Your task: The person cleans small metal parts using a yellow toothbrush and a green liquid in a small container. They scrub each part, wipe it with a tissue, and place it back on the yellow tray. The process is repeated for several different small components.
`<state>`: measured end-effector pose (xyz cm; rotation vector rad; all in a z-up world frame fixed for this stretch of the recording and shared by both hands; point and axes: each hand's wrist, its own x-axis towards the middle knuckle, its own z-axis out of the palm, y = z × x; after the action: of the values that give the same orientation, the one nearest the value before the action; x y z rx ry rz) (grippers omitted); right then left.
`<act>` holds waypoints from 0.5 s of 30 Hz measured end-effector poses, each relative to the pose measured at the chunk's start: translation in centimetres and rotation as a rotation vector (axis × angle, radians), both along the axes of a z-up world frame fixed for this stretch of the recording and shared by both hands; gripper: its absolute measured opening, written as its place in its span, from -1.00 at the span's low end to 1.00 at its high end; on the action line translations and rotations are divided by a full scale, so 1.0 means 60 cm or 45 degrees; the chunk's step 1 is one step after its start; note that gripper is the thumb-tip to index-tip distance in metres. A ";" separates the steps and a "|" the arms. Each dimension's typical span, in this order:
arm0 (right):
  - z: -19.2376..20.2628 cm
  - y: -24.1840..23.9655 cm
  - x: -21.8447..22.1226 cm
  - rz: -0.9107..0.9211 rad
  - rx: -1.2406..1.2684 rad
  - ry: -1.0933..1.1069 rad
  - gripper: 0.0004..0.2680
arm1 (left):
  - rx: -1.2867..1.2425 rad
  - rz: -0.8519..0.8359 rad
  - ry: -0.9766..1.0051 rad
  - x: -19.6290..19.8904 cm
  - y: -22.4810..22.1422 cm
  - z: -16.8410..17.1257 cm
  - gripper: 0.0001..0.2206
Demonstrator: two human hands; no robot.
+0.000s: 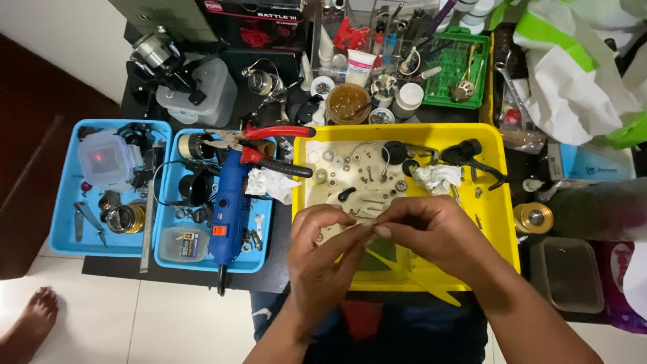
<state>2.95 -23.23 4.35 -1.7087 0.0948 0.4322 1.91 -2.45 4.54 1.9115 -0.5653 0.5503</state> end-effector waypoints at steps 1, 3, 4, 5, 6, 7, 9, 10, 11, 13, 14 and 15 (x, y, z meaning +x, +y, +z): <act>0.004 0.003 -0.002 -0.029 0.016 -0.010 -0.95 | 0.015 0.013 -0.014 -0.001 0.000 -0.004 -0.87; 0.004 0.007 -0.006 -0.055 0.034 -0.024 -0.96 | 0.034 0.027 -0.032 -0.002 0.002 -0.009 -0.86; 0.002 0.007 -0.007 -0.023 0.044 -0.018 -0.92 | 0.038 0.037 -0.046 -0.002 0.003 -0.010 -0.86; -0.002 0.006 -0.009 0.009 0.055 -0.009 -0.89 | 0.043 0.046 -0.055 -0.003 0.003 -0.010 -0.86; 0.002 0.007 -0.011 0.011 0.059 -0.010 -0.89 | 0.048 0.048 -0.055 -0.002 0.002 -0.010 -0.86; 0.006 0.007 -0.013 -0.027 0.057 0.046 -0.87 | 0.043 0.064 -0.076 -0.001 0.001 -0.009 -0.88; 0.013 0.010 -0.014 -0.067 0.055 0.101 -0.86 | 0.038 0.077 -0.097 0.000 -0.002 -0.014 -0.90; 0.017 0.011 -0.013 -0.021 -0.052 0.051 -0.86 | 0.022 0.085 -0.094 0.001 -0.004 -0.019 -0.90; 0.022 0.012 -0.014 0.020 -0.160 0.003 -0.86 | 0.004 0.088 -0.089 0.002 -0.006 -0.025 -0.90; 0.034 0.017 -0.016 0.034 -0.328 -0.032 -0.87 | -0.011 0.069 -0.028 0.000 -0.005 -0.023 -0.92; 0.040 0.018 -0.018 0.056 -0.494 -0.067 -0.88 | -0.022 0.057 0.031 -0.001 -0.006 -0.022 -0.92; 0.029 0.011 -0.023 0.045 -0.498 -0.062 -0.88 | -0.026 0.046 0.034 -0.001 -0.003 -0.028 -0.92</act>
<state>1.58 -22.57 6.11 -2.1074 0.1194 0.4165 1.87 -2.63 2.85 1.9098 -0.5073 0.5511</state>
